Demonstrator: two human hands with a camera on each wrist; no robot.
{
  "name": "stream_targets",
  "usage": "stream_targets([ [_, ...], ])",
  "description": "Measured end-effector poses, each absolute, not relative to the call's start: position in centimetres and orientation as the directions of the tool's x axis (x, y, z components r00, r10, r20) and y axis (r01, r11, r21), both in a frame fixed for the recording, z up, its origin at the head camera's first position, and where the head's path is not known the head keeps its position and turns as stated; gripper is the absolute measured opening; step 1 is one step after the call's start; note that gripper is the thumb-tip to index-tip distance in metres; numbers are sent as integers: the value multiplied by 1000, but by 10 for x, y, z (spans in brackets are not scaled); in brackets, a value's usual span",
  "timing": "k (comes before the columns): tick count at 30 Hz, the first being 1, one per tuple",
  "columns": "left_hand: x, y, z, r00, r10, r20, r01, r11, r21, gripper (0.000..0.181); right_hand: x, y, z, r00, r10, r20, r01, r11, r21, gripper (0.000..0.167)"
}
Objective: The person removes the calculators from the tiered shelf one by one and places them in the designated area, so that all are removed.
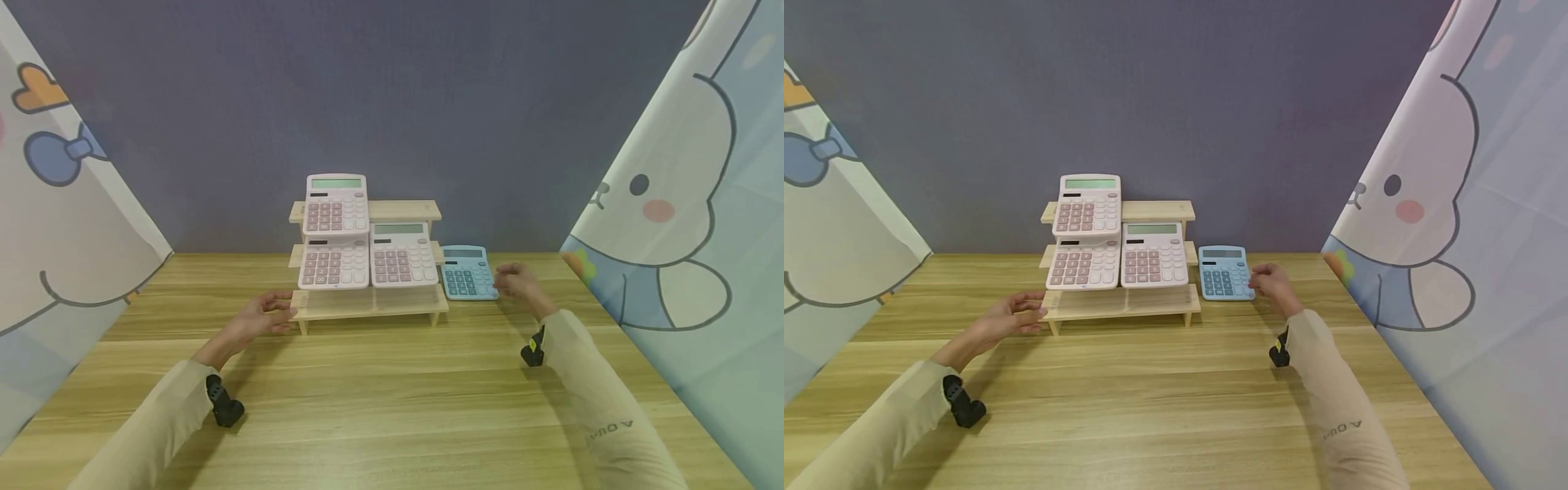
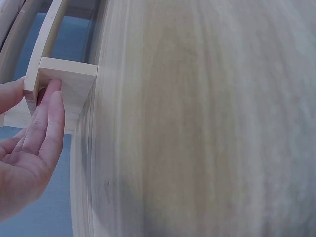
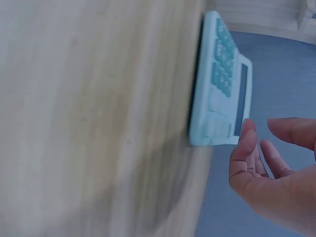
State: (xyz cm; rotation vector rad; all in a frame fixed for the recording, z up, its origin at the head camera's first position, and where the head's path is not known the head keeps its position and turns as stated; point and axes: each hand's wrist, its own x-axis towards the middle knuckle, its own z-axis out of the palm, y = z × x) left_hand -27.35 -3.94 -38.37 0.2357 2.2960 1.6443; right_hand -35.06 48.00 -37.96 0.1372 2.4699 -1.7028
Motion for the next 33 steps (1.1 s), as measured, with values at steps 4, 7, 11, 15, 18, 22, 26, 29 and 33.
stream_targets([
  [4, -273, -39, -383, -940, 307, -152, -45, 328, 944, 64, -348, 475, -369, -989, -19, -146, 131, 342, -930, 47],
  [7, -273, -39, -383, -940, 306, -151, -46, 325, 945, 65, -342, 466, -356, -989, -23, -147, 129, 370, -920, 49],
  [11, -274, -38, -384, -940, 306, -152, -47, 326, 944, 65, -343, 461, -349, -990, -44, -131, 107, 363, -926, 49],
  [15, -274, -38, -384, -940, 303, -155, -50, 327, 944, 65, -342, 454, -342, -993, -66, -98, 70, 348, -935, 47],
  [18, -274, -38, -384, -941, 300, -160, -56, 327, 943, 65, -341, 448, -337, -994, -79, -80, 48, 349, -936, 45],
  [22, -274, -38, -384, -941, 295, -167, -64, 327, 943, 65, -338, 438, -330, -992, -107, -69, 27, 356, -934, 44],
  [26, -275, -38, -384, -941, 295, -168, -66, 326, 943, 65, -336, 427, -324, -990, -128, -66, 16, 358, -933, 44],
  [29, -275, -38, -384, -941, 296, -165, -62, 328, 943, 65, -335, 418, -319, -989, -130, -66, 17, 346, -938, 42],
  [33, -275, -38, -384, -941, 298, -163, -59, 328, 943, 66, -334, 407, -314, -990, -134, -51, 4, 335, -942, 40],
])
